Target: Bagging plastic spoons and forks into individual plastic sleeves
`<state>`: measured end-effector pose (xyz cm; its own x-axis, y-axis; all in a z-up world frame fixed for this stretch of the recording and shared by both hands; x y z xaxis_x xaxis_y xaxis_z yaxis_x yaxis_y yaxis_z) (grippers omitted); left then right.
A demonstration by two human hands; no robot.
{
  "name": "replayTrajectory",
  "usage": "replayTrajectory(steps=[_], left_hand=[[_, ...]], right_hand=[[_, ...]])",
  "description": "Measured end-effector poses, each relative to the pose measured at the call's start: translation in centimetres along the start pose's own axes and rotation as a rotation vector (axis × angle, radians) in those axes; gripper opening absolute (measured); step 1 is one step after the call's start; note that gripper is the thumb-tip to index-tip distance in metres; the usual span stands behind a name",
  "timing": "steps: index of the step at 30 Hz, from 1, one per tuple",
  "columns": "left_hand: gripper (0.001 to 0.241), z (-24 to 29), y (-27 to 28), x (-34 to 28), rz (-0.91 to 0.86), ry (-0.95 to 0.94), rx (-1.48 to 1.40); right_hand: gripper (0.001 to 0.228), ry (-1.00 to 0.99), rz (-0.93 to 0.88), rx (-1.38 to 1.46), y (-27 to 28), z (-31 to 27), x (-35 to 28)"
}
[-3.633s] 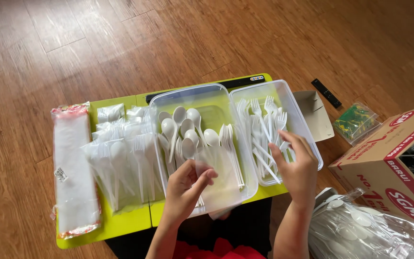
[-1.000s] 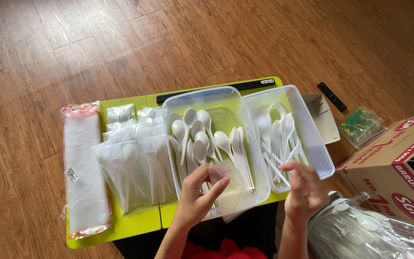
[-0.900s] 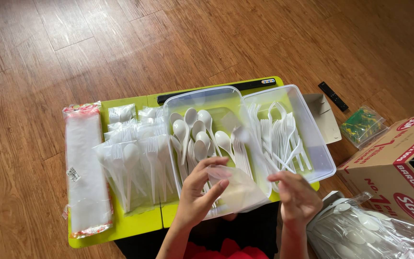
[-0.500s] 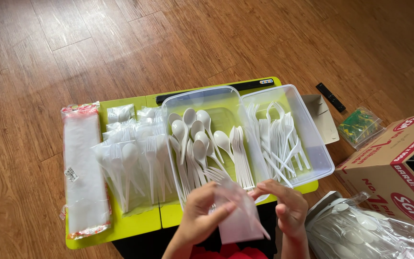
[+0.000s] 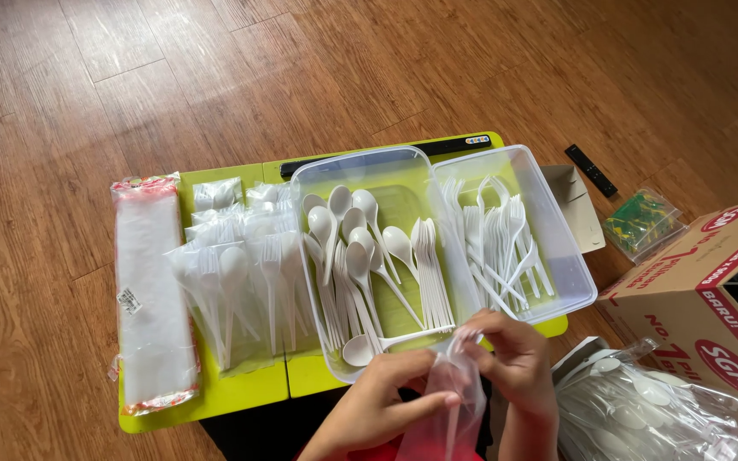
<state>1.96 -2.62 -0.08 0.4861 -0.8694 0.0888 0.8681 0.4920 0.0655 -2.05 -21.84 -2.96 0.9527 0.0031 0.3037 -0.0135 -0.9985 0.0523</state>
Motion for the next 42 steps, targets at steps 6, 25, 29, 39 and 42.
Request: replayTrajectory(steps=[6, 25, 29, 39, 42], left_hand=[[0.020, -1.0, 2.0, -0.2, 0.235, -0.089, -0.379], [0.024, -1.9, 2.8, 1.0, 0.452, -0.110, -0.280], [0.016, -2.1, 2.9, 0.8, 0.525, -0.081, -0.218], [0.023, -2.8, 3.1, 0.6, 0.676, -0.039, -0.180], [0.021, -3.0, 3.2, 0.7, 0.676, -0.055, -0.170]], right_hand=[[0.015, 0.199, 0.710, 0.088, 6.0, 1.1, -1.3], [0.023, 0.370, 0.839, -0.196, 2.7, -3.5, 1.4], [0.022, 0.462, 0.842, -0.400, 2.3, -4.7, 2.1], [0.017, 0.593, 0.790, -0.575, 1.7, -6.5, 4.9], [0.019, 0.595, 0.735, -0.427, 1.9, -6.3, 5.7]])
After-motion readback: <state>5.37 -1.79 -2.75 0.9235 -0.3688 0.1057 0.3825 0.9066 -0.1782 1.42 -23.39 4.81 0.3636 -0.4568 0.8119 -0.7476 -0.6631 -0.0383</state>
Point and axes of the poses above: each hand's wrist, its own x-axis towards the middle knuckle, its own y-axis out of the back of the hand, z = x × y, the point moved 4 cm from there along x, towards the middle knuckle, and after that the axes turned 8 degrees about -z, right-handed, at the moved point
